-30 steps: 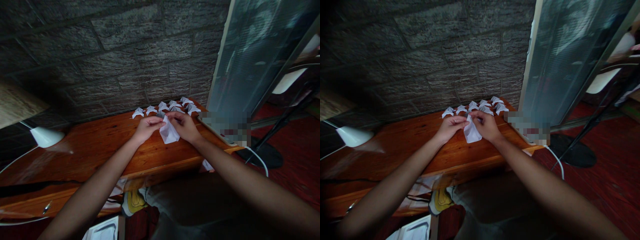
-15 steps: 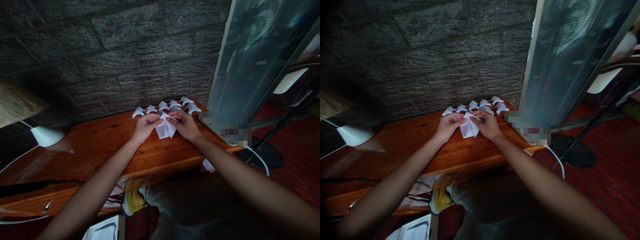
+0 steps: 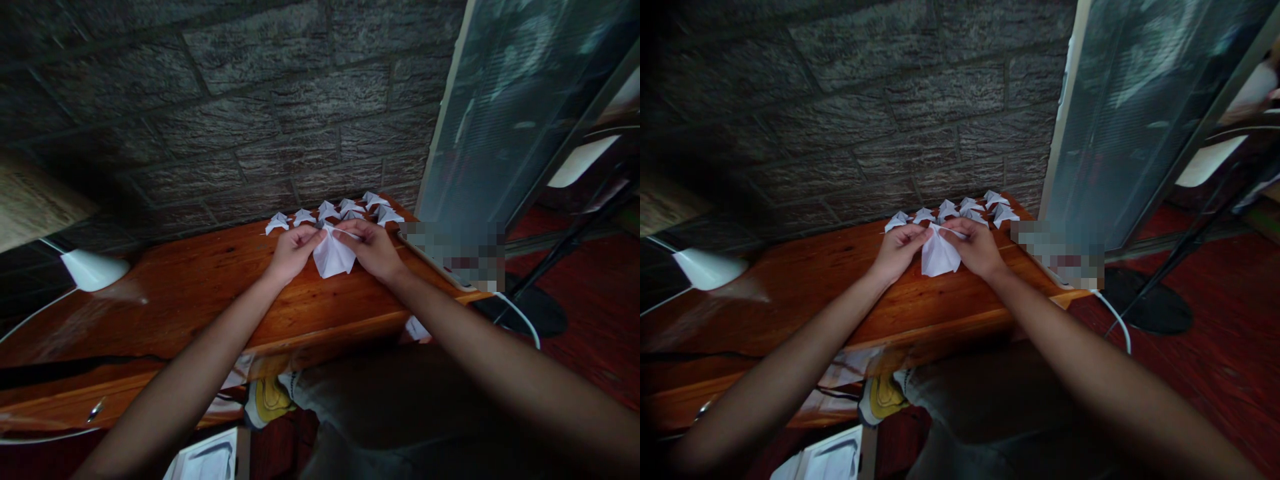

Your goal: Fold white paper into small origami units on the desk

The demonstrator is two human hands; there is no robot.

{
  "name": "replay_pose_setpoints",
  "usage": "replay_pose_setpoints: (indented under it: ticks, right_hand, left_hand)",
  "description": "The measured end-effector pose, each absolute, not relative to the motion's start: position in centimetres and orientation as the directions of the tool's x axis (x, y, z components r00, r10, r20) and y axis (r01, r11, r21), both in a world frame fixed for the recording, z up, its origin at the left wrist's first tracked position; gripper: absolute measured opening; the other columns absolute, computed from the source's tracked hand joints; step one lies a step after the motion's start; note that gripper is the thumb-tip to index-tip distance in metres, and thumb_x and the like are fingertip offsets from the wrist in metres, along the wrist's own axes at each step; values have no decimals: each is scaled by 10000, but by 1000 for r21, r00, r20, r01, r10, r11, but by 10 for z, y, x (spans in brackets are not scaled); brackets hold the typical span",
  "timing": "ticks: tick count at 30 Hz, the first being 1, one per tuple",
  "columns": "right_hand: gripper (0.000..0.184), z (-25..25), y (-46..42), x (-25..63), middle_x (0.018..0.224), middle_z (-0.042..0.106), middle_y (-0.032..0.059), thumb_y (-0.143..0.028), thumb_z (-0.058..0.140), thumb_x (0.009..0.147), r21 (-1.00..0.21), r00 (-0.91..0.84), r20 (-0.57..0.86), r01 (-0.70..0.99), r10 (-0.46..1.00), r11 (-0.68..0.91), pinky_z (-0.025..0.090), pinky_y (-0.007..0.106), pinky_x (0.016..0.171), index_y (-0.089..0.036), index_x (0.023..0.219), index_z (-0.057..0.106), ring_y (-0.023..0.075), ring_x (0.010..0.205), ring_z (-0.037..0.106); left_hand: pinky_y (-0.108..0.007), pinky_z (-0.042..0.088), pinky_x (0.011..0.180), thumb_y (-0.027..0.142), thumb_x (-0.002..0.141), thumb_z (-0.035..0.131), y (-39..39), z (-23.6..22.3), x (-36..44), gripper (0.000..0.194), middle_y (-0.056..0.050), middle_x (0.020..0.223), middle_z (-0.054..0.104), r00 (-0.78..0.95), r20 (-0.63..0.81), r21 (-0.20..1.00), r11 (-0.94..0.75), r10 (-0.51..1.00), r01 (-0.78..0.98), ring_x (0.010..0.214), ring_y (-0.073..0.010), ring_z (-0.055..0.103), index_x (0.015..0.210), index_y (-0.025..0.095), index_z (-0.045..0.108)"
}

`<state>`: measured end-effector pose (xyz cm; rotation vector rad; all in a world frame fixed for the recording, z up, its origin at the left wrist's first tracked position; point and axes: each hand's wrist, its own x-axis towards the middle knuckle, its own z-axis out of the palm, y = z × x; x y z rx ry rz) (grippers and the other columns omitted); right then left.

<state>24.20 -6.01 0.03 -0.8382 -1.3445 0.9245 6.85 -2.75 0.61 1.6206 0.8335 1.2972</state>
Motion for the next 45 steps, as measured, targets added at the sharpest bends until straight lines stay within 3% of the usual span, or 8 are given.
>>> replay_pose_setpoints:
  ticks: [9,15,22,26,29,33,40,45]
  right_hand:
    - [341,1,-60,240,831,760,27,-445,832,687,-942,13,285,-184,958,282,511,273,616,-191,879,709,143,662,650]
    - [358,-1,-58,241,766,744,12,-464,834,683,-943,8,290,-165,957,288,492,261,577,-190,875,705,132,618,625]
    - [390,-2,-59,240,772,745,16,-485,826,693,-947,-73,288,-169,955,272,490,257,575,-186,911,699,138,623,635]
    - [372,-3,-57,241,736,720,8,-478,808,702,-947,-10,288,-155,958,283,450,245,544,-183,891,684,125,584,597]
    - [339,-4,-53,244,706,687,-4,-476,763,737,-942,136,300,-115,944,316,430,243,535,-189,878,652,121,573,573]
    - [295,-5,-48,249,721,669,-15,-429,725,753,-937,302,303,-78,904,340,398,231,501,-213,896,583,111,556,540]
    - [376,-7,-51,247,851,727,-10,-351,742,737,-909,117,393,-99,912,404,465,249,550,-258,1072,599,133,621,611]
    - [302,-9,-49,248,859,747,17,-397,745,777,-903,99,416,-77,904,424,505,283,603,-238,1024,678,165,679,658]
  left_hand:
    - [-279,484,689,477,656,863,-24,-1,70,365,-14,746,713,262,406,913,-402,875,-71,673,-135,616,783,176,700]
    - [-278,499,729,389,626,893,-25,1,71,384,-1,767,711,247,395,918,-375,885,-126,718,-133,647,867,188,672]
    - [-286,504,743,438,625,888,-25,2,71,419,-22,841,738,230,381,923,-355,896,-146,758,-152,661,900,186,698]
    - [-313,509,815,546,723,804,-25,4,68,442,-57,967,751,198,368,928,-346,908,-140,900,-200,685,974,193,713]
    - [-384,508,935,653,814,673,-29,8,66,550,-111,1197,721,264,413,910,-381,872,-163,1103,-259,667,1146,214,678]
    - [-418,470,1046,575,731,796,-31,8,65,695,-136,1443,592,368,524,847,-515,768,-130,1319,-300,559,1312,243,609]
    - [-392,533,943,327,796,737,-22,2,60,239,-91,1055,782,283,554,793,-600,783,107,987,-239,714,981,179,766]
    - [-362,527,957,251,789,711,-25,6,58,155,-85,1066,787,321,632,718,-689,705,98,1022,-228,715,909,185,783]
